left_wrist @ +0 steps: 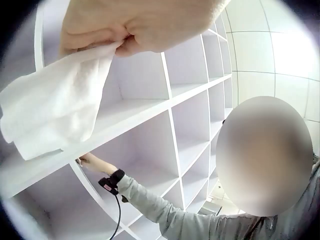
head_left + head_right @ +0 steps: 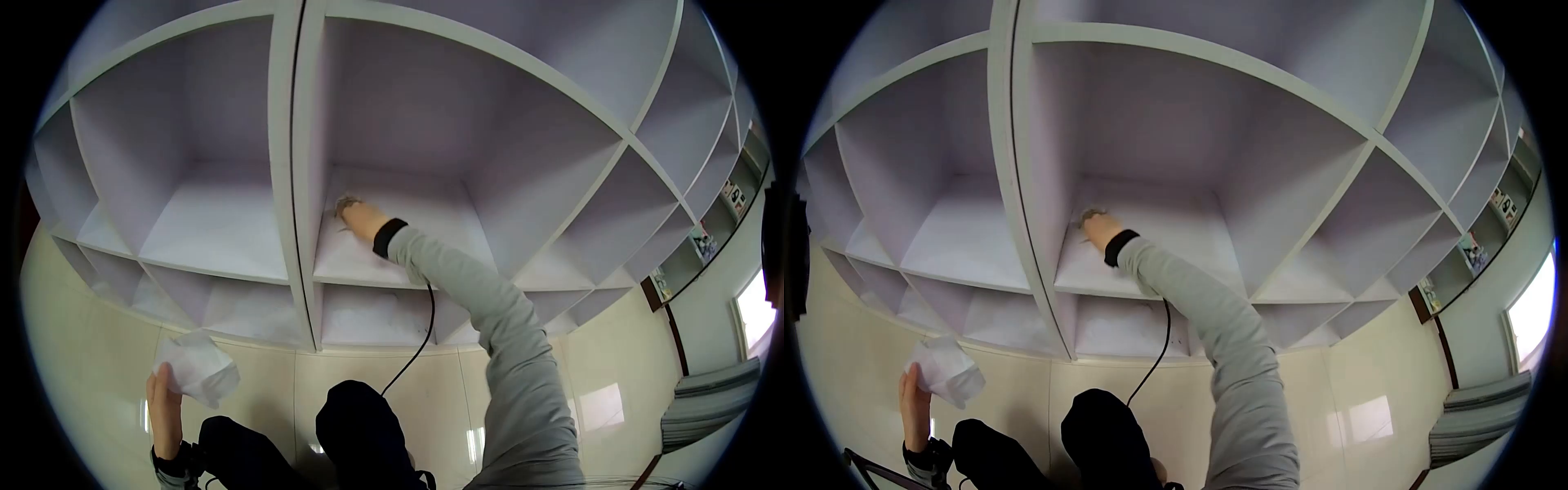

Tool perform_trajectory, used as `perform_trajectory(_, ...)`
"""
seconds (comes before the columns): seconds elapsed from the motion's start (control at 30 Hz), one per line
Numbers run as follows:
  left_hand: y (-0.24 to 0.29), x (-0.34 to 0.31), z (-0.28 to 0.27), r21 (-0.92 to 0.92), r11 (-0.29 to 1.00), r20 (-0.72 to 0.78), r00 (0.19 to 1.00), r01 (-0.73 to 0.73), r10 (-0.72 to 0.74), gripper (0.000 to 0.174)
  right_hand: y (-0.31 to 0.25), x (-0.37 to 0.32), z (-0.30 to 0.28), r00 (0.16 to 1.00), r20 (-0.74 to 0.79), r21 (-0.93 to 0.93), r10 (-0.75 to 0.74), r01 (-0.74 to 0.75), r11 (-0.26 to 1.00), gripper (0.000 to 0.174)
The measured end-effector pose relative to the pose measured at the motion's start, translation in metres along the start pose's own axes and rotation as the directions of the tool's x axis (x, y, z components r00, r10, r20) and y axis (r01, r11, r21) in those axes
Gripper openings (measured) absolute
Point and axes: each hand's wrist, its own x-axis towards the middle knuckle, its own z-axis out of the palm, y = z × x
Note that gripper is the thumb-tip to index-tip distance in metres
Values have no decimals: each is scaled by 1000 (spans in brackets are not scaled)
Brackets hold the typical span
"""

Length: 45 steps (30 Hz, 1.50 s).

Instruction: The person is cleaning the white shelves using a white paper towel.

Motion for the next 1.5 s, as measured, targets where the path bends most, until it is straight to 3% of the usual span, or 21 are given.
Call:
perform_trajectory(0.1, 3, -5, -6, 53, 998, 0, 999, 45, -45, 37, 18, 22, -26, 986, 152, -23, 64, -61, 998, 29)
perform_trajectory(0.23, 5, -15, -6, 41, 999, -19, 1000, -2, 3, 37, 61, 39, -12, 998, 53, 135, 34, -41, 990, 31)
perform_trajectory(0.4, 5, -24, -8, 86, 995, -30, 998, 50, -47, 37, 149, -37, -24, 883, 189, -126, 429, -411, 903, 29)
perform_trajectory(0.47, 5, -25, -7, 105, 994, -52, 998, 35, -30, 37, 210, -82, -13, 862, 213, -197, 460, -424, 884, 31)
perform_trajectory(0.6, 3, -20, -2, 67, 998, -5, 1000, -9, 9, 37, 197, -125, -24, 857, 196, -214, 476, -437, 874, 26)
perform_trajectory(0.63, 1, -18, -3, 64, 998, -13, 1000, 8, -7, 37, 185, -136, -23, 944, 89, -205, 318, -295, 933, 21)
perform_trajectory(0.7, -1, -15, -3, 60, 998, -20, 999, 29, -28, 37, 122, -150, -62, 932, 249, -129, 263, -237, 963, 18)
perform_trajectory(0.77, -1, -12, 0, 48, 999, 21, 999, 23, -24, 36, 89, -169, -62, 963, 168, -119, 211, -193, 974, 18)
perform_trajectory(0.83, 2, -10, 3, 47, 998, 60, 998, 33, -36, 36, 72, -175, -65, 934, 240, -118, 263, -241, 963, 18)
perform_trajectory(0.93, -3, -7, -2, 41, 999, 74, 997, 31, -34, 36, 64, -158, -46, 1000, 25, -2, 4, -4, 1000, 18)
perform_trajectory(1.03, -2, -3, 1, 26, 999, 57, 998, 30, -31, 35, 28, -104, -29, 947, -217, 45, -237, 253, 967, 18)
perform_trajectory(1.13, 3, -7, 7, 8, 1000, 28, 999, 24, -24, 34, 25, -46, -17, 968, -165, 124, -189, 211, 970, 18)
perform_trajectory(1.2, 2, -9, 3, 14, 1000, -3, 1000, 25, -25, 34, 22, -31, -40, 978, 205, 180, -37, 0, 984, 18)
perform_trajectory(1.27, -5, -9, -9, 7, 1000, 8, 1000, 26, -26, 35, 55, -38, -28, 995, 94, 132, -36, 23, 991, 21)
perform_trajectory(1.3, -6, -9, -9, 10, 1000, 5, 1000, 29, -29, 35, 69, -45, -31, 965, 187, 120, 185, -209, 970, 23)
perform_trajectory(1.33, -6, -9, -7, 3, 1000, 2, 1000, 31, -31, 35, 92, -61, -24, 989, 66, 124, 131, -138, 983, 25)
perform_trajectory(1.37, -6, -9, -6, -6, 999, -2, 999, 33, -33, 36, 98, -78, -43, 952, 181, 25, 247, -256, 966, 25)
perform_trajectory(1.4, -7, -9, -4, -9, 999, -3, 999, 36, -36, 36, 133, -94, -25, 956, 170, -55, 238, -232, 971, 28)
perform_trajectory(1.43, -6, -8, -2, -11, 999, 10, 999, 33, -33, 36, 125, -112, -55, 868, 313, -92, 385, -376, 922, 31)
perform_trajectory(1.47, -6, -8, 0, -12, 999, 25, 999, 31, -30, 36, 153, -135, -38, 927, 201, -83, 317, -307, 948, 31)
perform_trajectory(1.5, -5, -7, 1, -11, 999, 31, 999, 36, -35, 36, 149, -153, -56, 892, 262, -79, 368, -360, 930, 29)
